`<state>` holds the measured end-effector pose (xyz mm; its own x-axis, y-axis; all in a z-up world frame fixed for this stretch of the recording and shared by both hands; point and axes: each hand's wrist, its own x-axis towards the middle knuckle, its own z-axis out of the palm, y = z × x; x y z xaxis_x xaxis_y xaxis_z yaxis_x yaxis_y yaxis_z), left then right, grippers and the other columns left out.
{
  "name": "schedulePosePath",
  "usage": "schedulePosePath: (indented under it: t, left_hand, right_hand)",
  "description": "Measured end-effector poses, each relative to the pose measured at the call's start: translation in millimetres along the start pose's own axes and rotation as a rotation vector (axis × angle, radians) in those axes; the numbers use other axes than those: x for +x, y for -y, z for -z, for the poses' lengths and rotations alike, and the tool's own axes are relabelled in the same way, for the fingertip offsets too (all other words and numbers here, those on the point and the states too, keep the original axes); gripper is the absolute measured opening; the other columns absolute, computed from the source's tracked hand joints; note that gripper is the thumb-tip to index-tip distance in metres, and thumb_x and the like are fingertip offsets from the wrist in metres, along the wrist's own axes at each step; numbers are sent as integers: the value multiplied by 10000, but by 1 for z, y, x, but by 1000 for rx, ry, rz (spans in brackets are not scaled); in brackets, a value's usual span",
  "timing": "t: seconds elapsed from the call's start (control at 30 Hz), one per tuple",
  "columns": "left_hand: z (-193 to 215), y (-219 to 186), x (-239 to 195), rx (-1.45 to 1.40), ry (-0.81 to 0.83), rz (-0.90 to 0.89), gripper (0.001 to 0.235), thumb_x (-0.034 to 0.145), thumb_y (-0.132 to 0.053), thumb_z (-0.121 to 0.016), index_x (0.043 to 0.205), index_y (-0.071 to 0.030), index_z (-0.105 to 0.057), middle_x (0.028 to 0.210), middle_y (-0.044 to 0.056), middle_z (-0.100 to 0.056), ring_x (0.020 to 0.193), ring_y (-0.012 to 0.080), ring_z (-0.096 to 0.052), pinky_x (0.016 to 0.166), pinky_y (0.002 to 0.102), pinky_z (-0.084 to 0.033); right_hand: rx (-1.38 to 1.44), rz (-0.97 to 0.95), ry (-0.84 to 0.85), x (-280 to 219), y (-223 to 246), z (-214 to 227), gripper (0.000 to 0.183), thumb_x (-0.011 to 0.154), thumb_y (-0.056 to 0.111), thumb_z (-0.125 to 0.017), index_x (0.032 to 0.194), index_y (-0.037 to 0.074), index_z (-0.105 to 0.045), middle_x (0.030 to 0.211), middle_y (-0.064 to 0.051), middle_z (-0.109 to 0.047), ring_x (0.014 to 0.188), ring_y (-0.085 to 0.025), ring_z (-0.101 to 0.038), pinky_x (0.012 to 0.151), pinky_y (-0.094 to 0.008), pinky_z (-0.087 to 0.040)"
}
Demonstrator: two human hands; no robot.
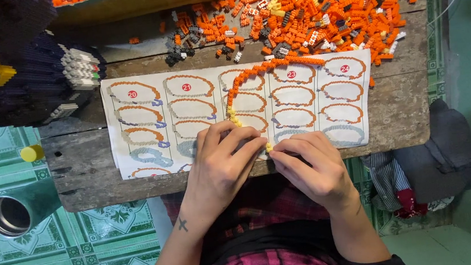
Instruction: Assembling small plastic building blocks into a curved chain following a numbered template on paper.
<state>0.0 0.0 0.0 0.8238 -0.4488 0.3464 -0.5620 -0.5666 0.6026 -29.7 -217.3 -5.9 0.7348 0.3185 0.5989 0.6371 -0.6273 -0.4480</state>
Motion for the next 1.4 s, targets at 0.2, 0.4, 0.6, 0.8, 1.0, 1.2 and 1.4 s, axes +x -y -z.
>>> schedulePosePath:
  t: [0.2,0.4,0.6,0.8,1.0,1.2,1.4]
  left_hand:
    - [0,1,-1,2,3,1,113,1061,-137,-809,1166,-163,-841,1165,-19,-759,1157,246,-645,1029,390,-498]
    - [1,0,0,1,1,-3,103,1075,-147,-793,1167,-164,-836,1169,-22,-763,1156,241,-646,1027,385,-497]
    - [2,0,0,4,15,-5,108,1080,-155,-781,1174,-161,-834,1177,-17,-760,1156,245,-643,1024,388,-495]
    - [1,0,-1,19,15,-4,109,1074,-144,-785,1171,-164,-831,1174,-18,-755,1161,244,-645,1018,384,-496]
    - [0,0,-2,26,21,-3,119,1078,-157,-779,1187,-172,-826,1184,-26,-750,1168,239,-636,1022,381,-488]
    - [2,-2,0,16,21,9,97,1090,-161,-767,1171,-158,-821,1171,-14,-752,1158,252,-642,1018,389,-494]
    - [5,-6,2,47,57,22,122,1059,-165,-789,1176,-175,-822,1197,-24,-765,1167,247,-655,1001,384,-503]
  right_hand:
    - [-32,-52,51,5,7,3,91,956,-63,-851,940,22,-823,941,-119,-789,811,-295,-742,755,-403,-625]
    - [-48,-117,126,10,13,8,135,929,-93,-850,984,18,-798,957,-111,-763,848,-303,-743,791,-410,-625]
    - [-79,-196,247,14,15,12,168,913,-84,-828,997,43,-758,956,-82,-710,881,-299,-737,796,-412,-624]
    - [-44,-224,301,18,14,12,167,907,-98,-800,1003,25,-741,933,-100,-681,897,-327,-744,816,-440,-632]
    - [-72,-191,348,19,9,12,138,922,-53,-808,986,50,-742,930,-74,-660,919,-305,-741,815,-416,-631]
    - [-83,-155,325,19,10,12,72,970,-7,-808,970,50,-765,971,-86,-664,986,-328,-737,845,-416,-630]
    - [-50,-120,417,37,5,29,72,946,26,-829,984,54,-774,1026,-115,-699,1022,-361,-741,864,-454,-638]
